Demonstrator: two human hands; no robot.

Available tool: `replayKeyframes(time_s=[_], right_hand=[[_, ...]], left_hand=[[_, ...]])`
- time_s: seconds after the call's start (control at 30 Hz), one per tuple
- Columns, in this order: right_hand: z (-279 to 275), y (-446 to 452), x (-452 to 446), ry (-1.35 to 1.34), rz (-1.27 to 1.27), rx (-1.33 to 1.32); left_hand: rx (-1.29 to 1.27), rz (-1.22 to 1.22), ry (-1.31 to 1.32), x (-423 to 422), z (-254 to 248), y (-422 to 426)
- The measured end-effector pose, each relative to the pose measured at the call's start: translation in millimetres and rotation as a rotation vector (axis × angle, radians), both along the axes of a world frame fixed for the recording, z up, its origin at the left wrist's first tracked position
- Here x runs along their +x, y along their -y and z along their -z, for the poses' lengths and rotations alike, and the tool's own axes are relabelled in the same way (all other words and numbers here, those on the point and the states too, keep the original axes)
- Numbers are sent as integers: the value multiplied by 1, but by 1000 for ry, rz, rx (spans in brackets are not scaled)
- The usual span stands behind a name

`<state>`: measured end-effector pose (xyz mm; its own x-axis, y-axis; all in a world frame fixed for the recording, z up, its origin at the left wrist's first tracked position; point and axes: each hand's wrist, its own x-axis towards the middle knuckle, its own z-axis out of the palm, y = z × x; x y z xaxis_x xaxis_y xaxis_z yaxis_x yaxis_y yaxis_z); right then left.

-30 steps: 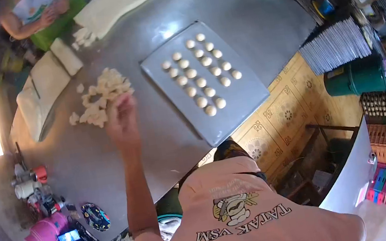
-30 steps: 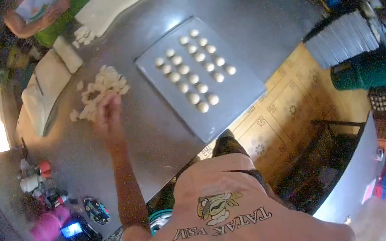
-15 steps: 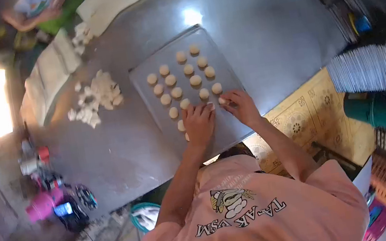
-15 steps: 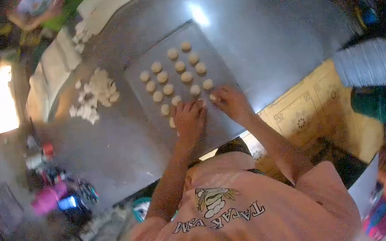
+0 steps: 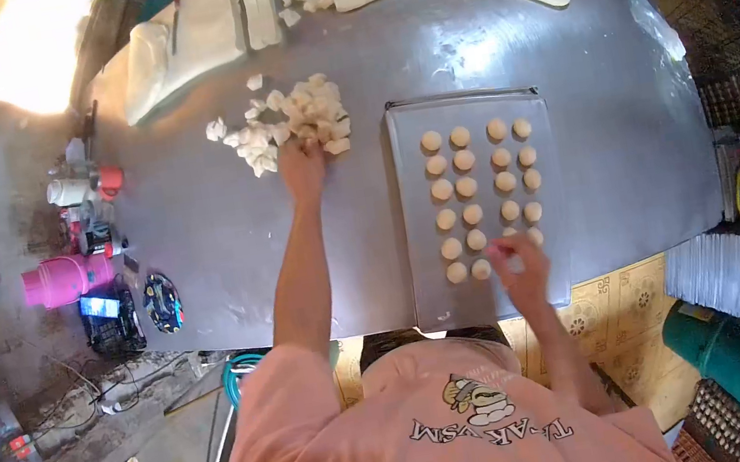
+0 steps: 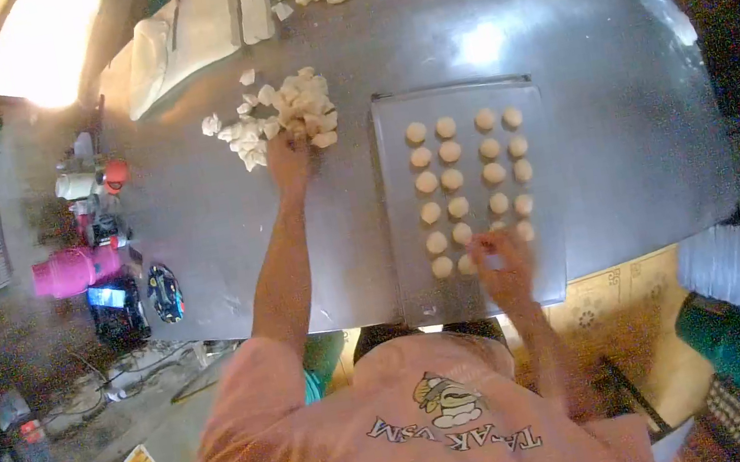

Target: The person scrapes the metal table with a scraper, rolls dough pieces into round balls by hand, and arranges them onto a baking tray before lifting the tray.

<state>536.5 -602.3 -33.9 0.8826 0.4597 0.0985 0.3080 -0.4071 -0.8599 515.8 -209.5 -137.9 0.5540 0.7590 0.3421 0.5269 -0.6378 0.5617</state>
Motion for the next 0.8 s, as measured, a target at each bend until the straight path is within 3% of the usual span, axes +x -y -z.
replayKeyframes(time_s=[0.03,0.1,0.17,0.23,0.27,0.37,0.43,0.47,0.5,0.53,0.6,0.63,0.67,0.73,0.8], right_hand=[[-4,-26,-3,-34,-62,-34],[-4,-87,-5,-23,-188,-46],[12,-153,4,15,-281,-48],[46,-225,23,153,-275,3],[70,-259,30,299,-244,66],[123,-308,45,-39,-133,73],[165,-288,47,435,-294,146],[128,-260,30,277,-339,-113],[81,-237,1,116,-382,-354],[105,-217,-32,532,-299,-466],[129,-213,-64,953,-202,-576],[127,-224,-76,734,-268,-512],[123,-240,-82,516,-323,-439],[123,-276,-56,623,-386,-333],[99,-275,-27,597,-670,-601]], left_hand=[[-9,-3,11,-11,-8,1],[-321,-57,17,-57,-41,19],[-281,-99,-56,-105,-55,44],[175,203,-205,-143,-5,44],[168,228,-188,-144,-3,45],[-61,396,-231,-142,-3,42],[-202,354,-170,-166,-25,22],[-250,247,-163,-185,-48,12],[159,256,-61,-232,1,-16],[-34,262,89,-243,19,-20],[-399,256,453,-266,54,-28],[-249,128,101,-266,69,-32],[-75,183,2,-247,66,-44],[310,251,-159,-210,58,-67],[301,343,-28,-220,77,-103]])
